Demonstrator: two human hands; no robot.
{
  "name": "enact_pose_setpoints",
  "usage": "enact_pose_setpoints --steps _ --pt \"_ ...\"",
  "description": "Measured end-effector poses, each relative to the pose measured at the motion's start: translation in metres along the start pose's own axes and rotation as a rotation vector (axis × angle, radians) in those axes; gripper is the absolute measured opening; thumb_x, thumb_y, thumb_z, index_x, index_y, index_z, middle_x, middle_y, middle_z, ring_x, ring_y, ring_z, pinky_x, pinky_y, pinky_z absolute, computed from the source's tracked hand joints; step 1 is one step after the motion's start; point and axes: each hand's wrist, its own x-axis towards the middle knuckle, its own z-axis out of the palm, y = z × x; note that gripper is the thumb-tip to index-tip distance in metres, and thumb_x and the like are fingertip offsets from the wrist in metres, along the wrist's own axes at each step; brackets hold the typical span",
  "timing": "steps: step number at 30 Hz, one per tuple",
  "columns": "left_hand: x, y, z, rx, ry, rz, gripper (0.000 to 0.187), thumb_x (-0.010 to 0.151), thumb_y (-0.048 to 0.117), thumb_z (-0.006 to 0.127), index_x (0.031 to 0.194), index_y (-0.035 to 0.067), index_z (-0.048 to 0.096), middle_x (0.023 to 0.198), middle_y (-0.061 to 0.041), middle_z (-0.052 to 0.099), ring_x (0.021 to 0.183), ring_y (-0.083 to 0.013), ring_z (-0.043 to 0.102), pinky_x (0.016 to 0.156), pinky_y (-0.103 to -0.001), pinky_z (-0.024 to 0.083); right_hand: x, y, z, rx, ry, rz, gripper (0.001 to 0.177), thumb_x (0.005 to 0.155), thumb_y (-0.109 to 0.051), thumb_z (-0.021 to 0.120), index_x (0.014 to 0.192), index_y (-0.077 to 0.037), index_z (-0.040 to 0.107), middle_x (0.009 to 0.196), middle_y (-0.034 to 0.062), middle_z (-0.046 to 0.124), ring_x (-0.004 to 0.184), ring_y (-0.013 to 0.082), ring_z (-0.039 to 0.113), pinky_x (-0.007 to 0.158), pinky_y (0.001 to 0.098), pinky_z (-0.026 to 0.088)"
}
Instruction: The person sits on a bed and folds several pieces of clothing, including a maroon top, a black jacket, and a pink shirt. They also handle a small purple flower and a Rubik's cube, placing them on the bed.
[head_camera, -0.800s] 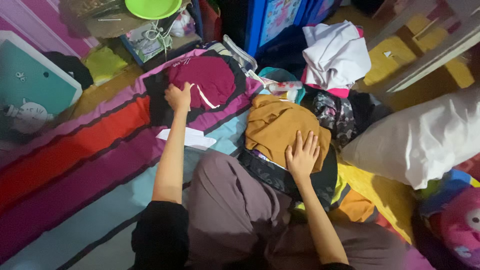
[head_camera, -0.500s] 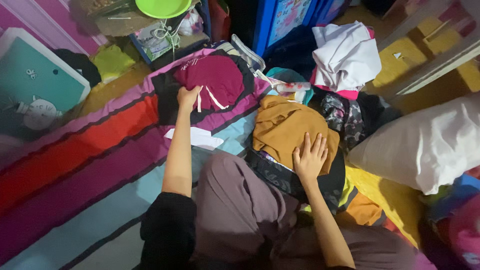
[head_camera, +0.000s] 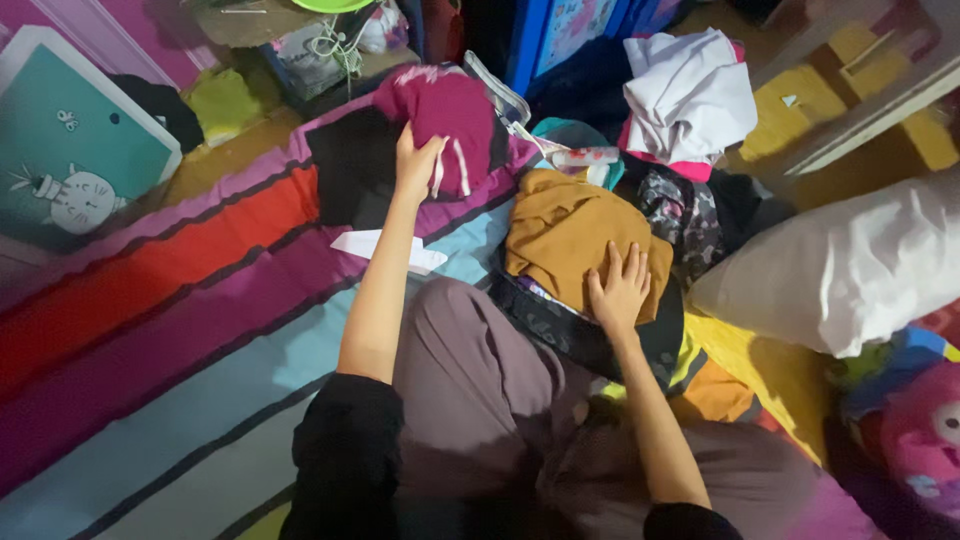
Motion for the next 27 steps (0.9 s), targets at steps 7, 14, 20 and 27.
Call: enact_pose_setpoints --steps 7,14,20,27 --pt "-0.054 0.091 0.108 -0.411 -0.202 -0.3 0.048 0.079 -0.002 0.068 0.125 0.002 0.059 0.098 -0.011 0.069 0.085 -0.0234 0.07 0.075 -0.038 0.059 0.025 0.008 -0.037 0.879 -0.025 0.208 0.066 0.098 -0.041 0.062 0.153 -0.01 0.046 0.153 0.0153 0.055 0.137 0.0411 0.051 0.12 0.0463 0.04" --pt "-0.13 0.04 0.174 -0.132 -0.393 -0.393 0.038 0.078 0.011 0.074 0.114 0.002 0.066 0.1 -0.01 0.071 0.084 -0.0204 0.068 0.075 -0.037 0.057 0.035 0.01 -0.096 2.119 -0.099 0.467 0.079 0.086 -0.049 0.067 0.149 -0.008 0.044 0.143 0.0143 0.061 0.131 0.0353 0.057 0.104 0.0556 0.047" --pt "-0.148 -0.078 0.144 -0.022 -0.214 -0.699 0.02 0.077 0.017 0.079 0.089 0.002 0.076 0.088 -0.007 0.077 0.072 -0.0148 0.071 0.068 -0.031 0.058 0.007 0.034 -0.045 1.386 -0.08 0.621 0.075 0.079 -0.004 0.068 0.149 -0.012 0.042 0.134 0.0081 0.063 0.117 0.0231 0.063 0.1 0.0394 0.051" --pt "-0.05 -0.094 0.036 -0.515 0.626 -0.549 0.033 0.078 0.024 0.08 0.101 0.002 0.069 0.097 -0.008 0.069 0.081 -0.0201 0.068 0.072 -0.035 0.057 -0.011 0.047 -0.013 1.39 0.033 0.496 0.059 0.086 0.006 0.063 0.143 -0.005 0.053 0.13 0.005 0.067 0.116 0.0182 0.065 0.101 0.0319 0.05"
